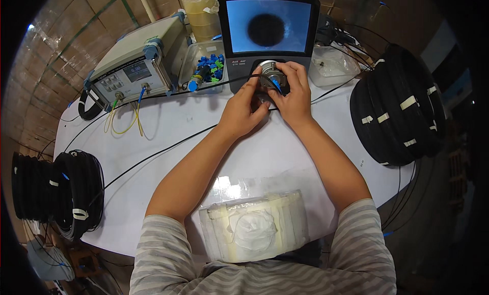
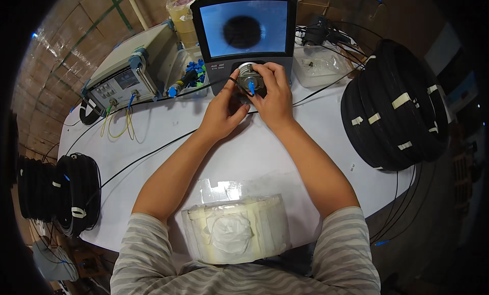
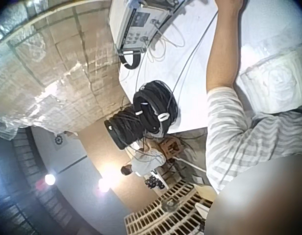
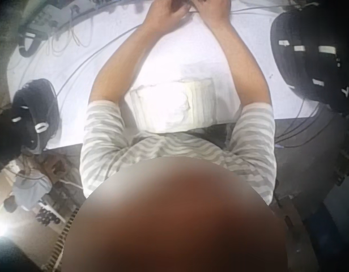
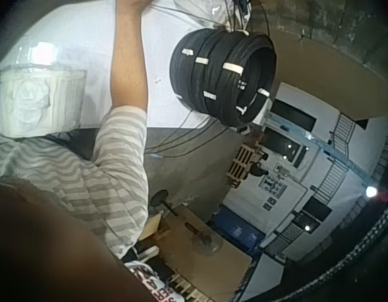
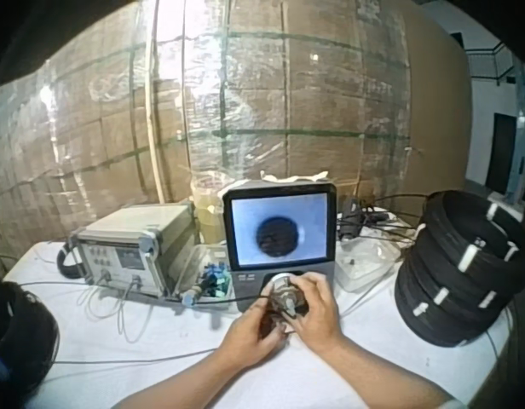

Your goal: The recorder uses a digital microscope and a probe to inspect the end of a fiber optic or electrical connector.

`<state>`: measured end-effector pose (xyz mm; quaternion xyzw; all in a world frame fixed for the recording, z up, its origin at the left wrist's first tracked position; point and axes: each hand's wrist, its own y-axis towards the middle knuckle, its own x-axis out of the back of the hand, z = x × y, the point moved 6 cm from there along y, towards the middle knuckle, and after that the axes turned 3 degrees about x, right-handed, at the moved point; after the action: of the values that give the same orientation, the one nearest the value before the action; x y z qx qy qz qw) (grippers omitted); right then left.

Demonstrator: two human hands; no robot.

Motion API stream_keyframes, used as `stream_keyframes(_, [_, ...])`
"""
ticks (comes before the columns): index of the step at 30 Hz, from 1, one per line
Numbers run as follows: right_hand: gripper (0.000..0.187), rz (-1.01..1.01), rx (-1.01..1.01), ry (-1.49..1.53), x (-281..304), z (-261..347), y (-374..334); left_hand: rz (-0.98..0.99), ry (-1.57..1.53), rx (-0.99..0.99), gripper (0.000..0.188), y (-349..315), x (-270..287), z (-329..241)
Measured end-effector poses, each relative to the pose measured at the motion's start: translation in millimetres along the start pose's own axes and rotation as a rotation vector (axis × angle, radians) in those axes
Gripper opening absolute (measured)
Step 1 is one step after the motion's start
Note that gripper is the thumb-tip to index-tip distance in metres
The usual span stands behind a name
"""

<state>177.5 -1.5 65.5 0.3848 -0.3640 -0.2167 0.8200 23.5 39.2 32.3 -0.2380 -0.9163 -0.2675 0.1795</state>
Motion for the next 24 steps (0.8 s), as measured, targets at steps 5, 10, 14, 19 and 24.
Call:
stream_keyframes(5, [0.069, -0.019, 0.021, -0.011, 1.9, -1.2, -1.3, -0.001, 0.006, 0.000, 0.094, -0.1, -1.1, -2.2])
stream_keyframes(10, [0.067, -0.085, 0.000, 0.036, 0.7, -3.5, -1.4, 0.012, 0.007, 0.032, 0.093, -1.0, -2.6, 3.7])
stream_keyframes(14, [0.066, -0.051, -0.008, 0.038, -1.9, -7.6, -2.4, 0.002, 0.001, 0.003, 0.093, -0.1, -1.4, 1.1])
stream_keyframes(19, [0.065, -0.063, 0.012, 0.020, 1.4, -6.9, -1.7, 0.031, 0.008, 0.050, 0.092, 1.1, -1.1, -2.8])
stream_keyframes(24, [0.067, -0.054, 0.023, 0.055, -0.4, -7.2, -2.3, 0.013, -0.011, 0.016, 0.092, 1.0, -2.0, -0.1])
